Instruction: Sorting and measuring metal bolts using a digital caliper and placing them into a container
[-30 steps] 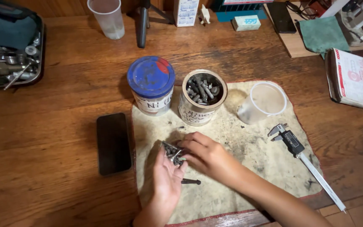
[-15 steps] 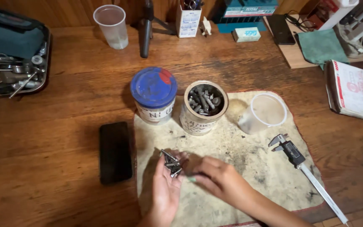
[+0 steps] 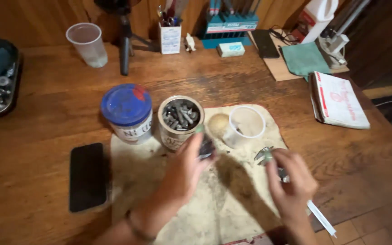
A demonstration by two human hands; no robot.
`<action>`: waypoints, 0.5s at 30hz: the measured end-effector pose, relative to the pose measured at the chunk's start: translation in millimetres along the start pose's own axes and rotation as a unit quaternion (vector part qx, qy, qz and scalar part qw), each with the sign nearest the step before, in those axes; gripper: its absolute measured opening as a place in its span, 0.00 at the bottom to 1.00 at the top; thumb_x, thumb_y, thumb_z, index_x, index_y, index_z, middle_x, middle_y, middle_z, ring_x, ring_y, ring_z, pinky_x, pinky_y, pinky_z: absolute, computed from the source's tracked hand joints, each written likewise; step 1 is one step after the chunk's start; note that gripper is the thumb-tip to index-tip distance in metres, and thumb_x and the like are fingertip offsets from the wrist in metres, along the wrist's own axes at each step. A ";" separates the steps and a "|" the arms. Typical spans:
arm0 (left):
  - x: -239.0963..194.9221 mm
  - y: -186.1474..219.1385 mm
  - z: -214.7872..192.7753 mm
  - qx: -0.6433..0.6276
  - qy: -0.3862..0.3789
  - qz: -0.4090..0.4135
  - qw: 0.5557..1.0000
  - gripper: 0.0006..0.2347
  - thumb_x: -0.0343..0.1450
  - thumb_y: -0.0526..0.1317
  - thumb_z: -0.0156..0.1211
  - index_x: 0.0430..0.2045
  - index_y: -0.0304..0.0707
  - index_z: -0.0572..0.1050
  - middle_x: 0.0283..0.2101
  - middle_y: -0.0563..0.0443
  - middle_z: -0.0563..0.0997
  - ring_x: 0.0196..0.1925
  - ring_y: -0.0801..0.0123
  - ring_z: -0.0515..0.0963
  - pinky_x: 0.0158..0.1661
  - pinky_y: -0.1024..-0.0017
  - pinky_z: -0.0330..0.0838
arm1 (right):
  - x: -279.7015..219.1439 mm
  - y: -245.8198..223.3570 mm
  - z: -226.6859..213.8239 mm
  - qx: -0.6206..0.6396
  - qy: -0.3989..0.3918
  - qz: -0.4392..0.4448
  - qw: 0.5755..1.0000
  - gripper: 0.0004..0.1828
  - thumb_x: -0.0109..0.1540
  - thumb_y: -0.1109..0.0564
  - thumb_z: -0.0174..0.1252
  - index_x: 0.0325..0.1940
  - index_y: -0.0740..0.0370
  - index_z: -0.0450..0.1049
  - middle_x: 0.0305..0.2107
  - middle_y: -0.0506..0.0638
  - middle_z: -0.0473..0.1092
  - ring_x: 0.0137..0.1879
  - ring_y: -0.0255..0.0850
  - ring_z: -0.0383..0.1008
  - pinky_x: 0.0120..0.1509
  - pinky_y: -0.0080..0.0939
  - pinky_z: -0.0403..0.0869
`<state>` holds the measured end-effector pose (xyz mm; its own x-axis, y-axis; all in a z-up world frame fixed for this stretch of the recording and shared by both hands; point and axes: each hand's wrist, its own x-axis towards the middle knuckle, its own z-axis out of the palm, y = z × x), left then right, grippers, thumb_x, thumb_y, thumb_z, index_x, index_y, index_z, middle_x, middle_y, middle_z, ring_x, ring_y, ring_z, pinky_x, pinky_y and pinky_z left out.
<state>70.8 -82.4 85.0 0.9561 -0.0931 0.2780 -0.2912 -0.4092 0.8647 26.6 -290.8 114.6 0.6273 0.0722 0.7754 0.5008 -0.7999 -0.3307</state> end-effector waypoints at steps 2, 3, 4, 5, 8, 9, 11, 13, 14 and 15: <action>46.4 17.5 36.1 -0.244 -0.043 -0.100 0.964 0.08 0.71 0.45 0.56 0.32 0.41 0.70 0.32 0.52 0.76 0.33 0.70 0.75 0.34 0.76 0.66 | -9.3 20.0 -14.6 -0.019 0.016 0.045 0.999 0.01 0.63 0.69 0.57 0.39 0.71 0.74 0.34 0.58 0.73 0.38 0.43 0.72 0.46 0.38 0.71; 67.9 25.4 55.0 -0.470 -0.080 -0.200 0.856 0.13 0.77 0.47 0.45 0.28 0.40 0.70 0.25 0.55 0.71 0.24 0.77 0.71 0.25 0.81 0.65 | -15.8 29.6 -21.8 -0.037 0.029 0.089 0.995 0.02 0.65 0.69 0.58 0.38 0.70 0.75 0.31 0.55 0.72 0.33 0.39 0.69 0.39 0.34 0.69; 83.3 26.7 62.8 -0.468 -0.084 -0.204 0.856 0.13 0.77 0.47 0.45 0.28 0.40 0.70 0.25 0.55 0.71 0.24 0.77 0.71 0.25 0.81 0.65 | -21.1 33.0 -27.8 -0.038 0.028 0.094 0.994 0.02 0.65 0.69 0.58 0.38 0.70 0.75 0.31 0.55 0.72 0.33 0.39 0.69 0.39 0.34 0.69; 98.9 27.7 70.7 -0.296 -0.138 -0.182 0.927 0.12 0.76 0.47 0.44 0.30 0.41 0.72 0.27 0.54 0.75 0.26 0.74 0.74 0.25 0.76 0.72 | -26.2 36.3 -33.5 -0.051 0.024 0.099 0.994 0.03 0.66 0.69 0.58 0.37 0.69 0.75 0.31 0.53 0.72 0.33 0.38 0.69 0.41 0.34 0.68; 140.3 1.8 114.5 0.055 -0.202 -0.059 0.976 0.15 0.73 0.47 0.43 0.31 0.35 0.76 0.31 0.41 0.80 0.33 0.54 0.78 0.33 0.61 0.74 | -36.0 46.7 -46.0 -0.071 0.012 0.099 0.992 0.03 0.65 0.69 0.58 0.37 0.67 0.75 0.32 0.52 0.72 0.35 0.38 0.71 0.44 0.34 0.68; 152.3 -12.2 131.3 0.221 -0.203 0.032 0.953 0.18 0.72 0.47 0.43 0.30 0.29 0.77 0.33 0.29 0.80 0.38 0.37 0.79 0.40 0.49 0.70 | -38.9 49.6 -48.7 -0.075 0.000 0.095 0.993 0.03 0.64 0.69 0.58 0.37 0.67 0.76 0.34 0.51 0.73 0.37 0.38 0.72 0.46 0.33 0.69; 166.4 -10.0 155.0 0.365 -0.300 0.017 0.881 0.12 0.71 0.43 0.47 0.39 0.40 0.77 0.44 0.42 0.79 0.48 0.50 0.78 0.43 0.56 0.73 | -42.4 51.2 -50.2 -0.071 -0.008 0.099 0.993 0.02 0.64 0.68 0.58 0.37 0.66 0.76 0.34 0.50 0.73 0.34 0.36 0.72 0.43 0.32 0.70; 171.1 2.3 163.2 0.495 -0.384 -0.002 0.779 0.15 0.69 0.39 0.51 0.48 0.52 0.78 0.55 0.55 0.77 0.57 0.62 0.77 0.46 0.63 0.76 | -42.7 49.5 -52.1 -0.066 -0.018 0.101 0.993 0.02 0.64 0.67 0.58 0.38 0.65 0.76 0.34 0.50 0.73 0.31 0.35 0.71 0.41 0.31 0.70; 169.8 14.1 159.5 0.507 -0.408 -0.025 0.759 0.16 0.69 0.38 0.52 0.51 0.54 0.77 0.59 0.57 0.74 0.61 0.61 0.72 0.50 0.61 0.71 | -41.0 46.9 -52.9 -0.057 -0.018 0.093 0.994 0.02 0.64 0.66 0.58 0.37 0.66 0.76 0.33 0.51 0.73 0.34 0.36 0.72 0.43 0.32 0.70; 168.6 25.9 155.8 0.518 -0.431 -0.049 0.737 0.17 0.70 0.38 0.53 0.53 0.57 0.76 0.63 0.59 0.71 0.65 0.61 0.68 0.54 0.58 0.65 | -39.3 44.3 -53.5 -0.048 -0.018 0.085 0.995 0.03 0.63 0.66 0.58 0.35 0.68 0.75 0.33 0.52 0.73 0.36 0.37 0.72 0.45 0.33 0.70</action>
<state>229.7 -250.1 89.0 0.7666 -0.3774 -0.5196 -0.4651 -0.8842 -0.0440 -7.7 -361.0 98.2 0.7195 -0.0495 0.6928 0.3275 -0.8554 -0.4012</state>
